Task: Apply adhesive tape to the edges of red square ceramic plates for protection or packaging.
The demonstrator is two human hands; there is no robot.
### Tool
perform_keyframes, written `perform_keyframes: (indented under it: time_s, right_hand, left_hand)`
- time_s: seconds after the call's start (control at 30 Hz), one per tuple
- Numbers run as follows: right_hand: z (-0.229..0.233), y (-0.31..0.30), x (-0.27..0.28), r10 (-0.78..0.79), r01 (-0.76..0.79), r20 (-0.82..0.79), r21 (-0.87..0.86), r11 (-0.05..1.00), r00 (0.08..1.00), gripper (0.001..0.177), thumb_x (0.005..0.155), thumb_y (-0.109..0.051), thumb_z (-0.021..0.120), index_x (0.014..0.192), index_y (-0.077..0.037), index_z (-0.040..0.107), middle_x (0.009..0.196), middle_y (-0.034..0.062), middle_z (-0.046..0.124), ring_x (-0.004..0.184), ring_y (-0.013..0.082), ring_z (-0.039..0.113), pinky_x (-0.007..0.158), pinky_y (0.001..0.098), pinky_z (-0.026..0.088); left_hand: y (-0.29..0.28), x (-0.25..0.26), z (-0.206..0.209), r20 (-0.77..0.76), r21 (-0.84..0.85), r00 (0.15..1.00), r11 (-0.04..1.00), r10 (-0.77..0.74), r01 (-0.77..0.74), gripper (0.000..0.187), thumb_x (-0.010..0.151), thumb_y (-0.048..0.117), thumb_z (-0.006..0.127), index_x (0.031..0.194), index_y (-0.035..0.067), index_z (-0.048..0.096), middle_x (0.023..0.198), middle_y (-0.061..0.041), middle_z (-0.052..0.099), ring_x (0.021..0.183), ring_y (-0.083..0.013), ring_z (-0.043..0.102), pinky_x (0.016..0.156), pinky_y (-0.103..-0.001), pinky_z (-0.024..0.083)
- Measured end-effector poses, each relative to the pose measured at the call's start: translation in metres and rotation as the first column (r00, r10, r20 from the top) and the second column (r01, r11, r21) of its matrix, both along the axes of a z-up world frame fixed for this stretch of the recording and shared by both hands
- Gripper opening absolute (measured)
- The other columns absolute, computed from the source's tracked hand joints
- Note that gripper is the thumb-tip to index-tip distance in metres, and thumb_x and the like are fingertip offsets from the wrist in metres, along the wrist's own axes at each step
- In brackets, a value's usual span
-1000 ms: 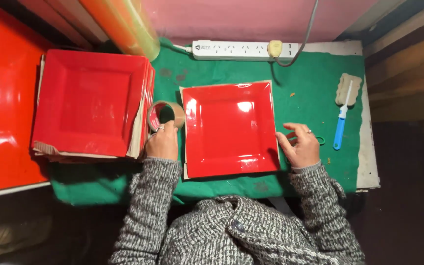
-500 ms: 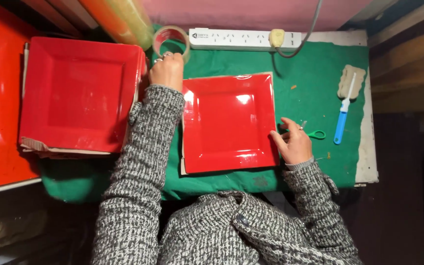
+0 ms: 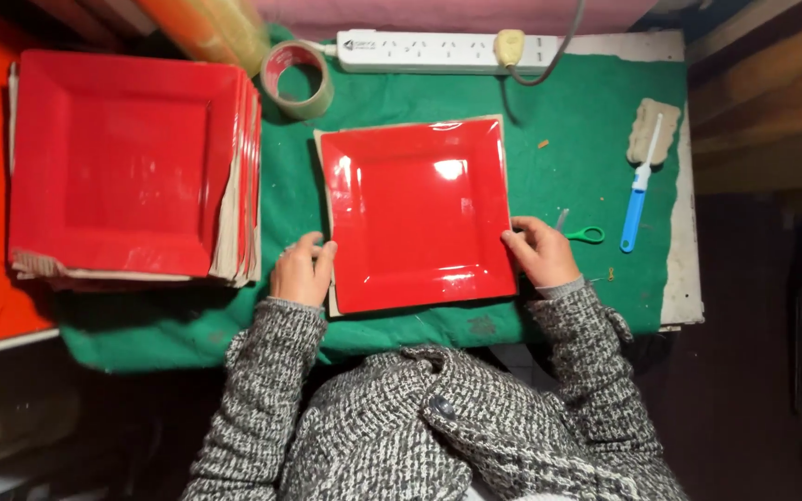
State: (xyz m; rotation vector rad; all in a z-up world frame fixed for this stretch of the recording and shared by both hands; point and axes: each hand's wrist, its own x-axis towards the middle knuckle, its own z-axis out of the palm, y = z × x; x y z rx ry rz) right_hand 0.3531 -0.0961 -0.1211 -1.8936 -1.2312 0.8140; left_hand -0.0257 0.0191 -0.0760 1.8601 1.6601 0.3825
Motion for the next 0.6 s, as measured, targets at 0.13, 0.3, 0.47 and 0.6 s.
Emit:
perform_keyframes:
  time_s: [0.13,0.3,0.47,0.6]
  right_hand:
    - [-0.007,-0.003,0.002,-0.009,0.006,-0.321,-0.013,1.0,0.947,0.028,0.099,-0.017,0.065,0.119,0.003,0.066,0.091,0.0009,0.073,0.076,0.0062,0.065,0.064,0.024,0.053]
    - [0.004,-0.019,-0.001,-0.012,-0.013,-0.281,-0.087,0.996,0.96,0.021,0.099,-0.016,0.066,0.109,0.003,0.067,0.083,0.0013,0.069,0.068,0.0069,0.062,0.059,0.024,0.05]
    - [0.012,-0.035,-0.007,-0.018,0.002,-0.188,-0.081,0.997,0.982,0.021,0.098,-0.016,0.069,0.111,0.001,0.069,0.084,0.0036,0.072,0.071,0.0099,0.065,0.061,0.0257,0.052]
    - [0.065,-0.025,-0.041,0.045,-0.143,0.651,0.099,0.985,0.758,0.042,0.096,-0.02,0.074,0.134,-0.004,0.065,0.119,0.0144,0.071,0.105,0.0331,0.068,0.087,0.0438,0.055]
  left_hand:
    - [-0.003,-0.014,-0.074,0.347,-0.054,0.937,0.998,0.047,-0.03,0.039,0.097,0.028,0.068,0.121,-0.003,0.067,0.097,-0.02,0.078,0.086,-0.0264,0.077,0.075,-0.036,0.059]
    - [-0.01,-0.014,-0.063,0.434,-0.089,0.9,0.996,0.044,-0.005,0.037,0.095,0.026,0.071,0.117,-0.003,0.07,0.097,-0.016,0.078,0.086,-0.0197,0.075,0.073,-0.032,0.06]
    - [-0.028,-0.009,-0.039,0.348,-0.105,0.936,0.994,0.046,-0.009,0.04,0.094,0.025,0.072,0.125,0.001,0.068,0.108,-0.014,0.076,0.087,-0.0197,0.076,0.077,-0.034,0.06]
    - [-0.029,0.011,0.002,-0.169,0.297,0.971,0.93,-0.171,0.216,0.063,0.086,0.033,0.075,0.141,0.007,0.058,0.144,-0.013,0.057,0.119,-0.0311,0.061,0.101,-0.046,0.048]
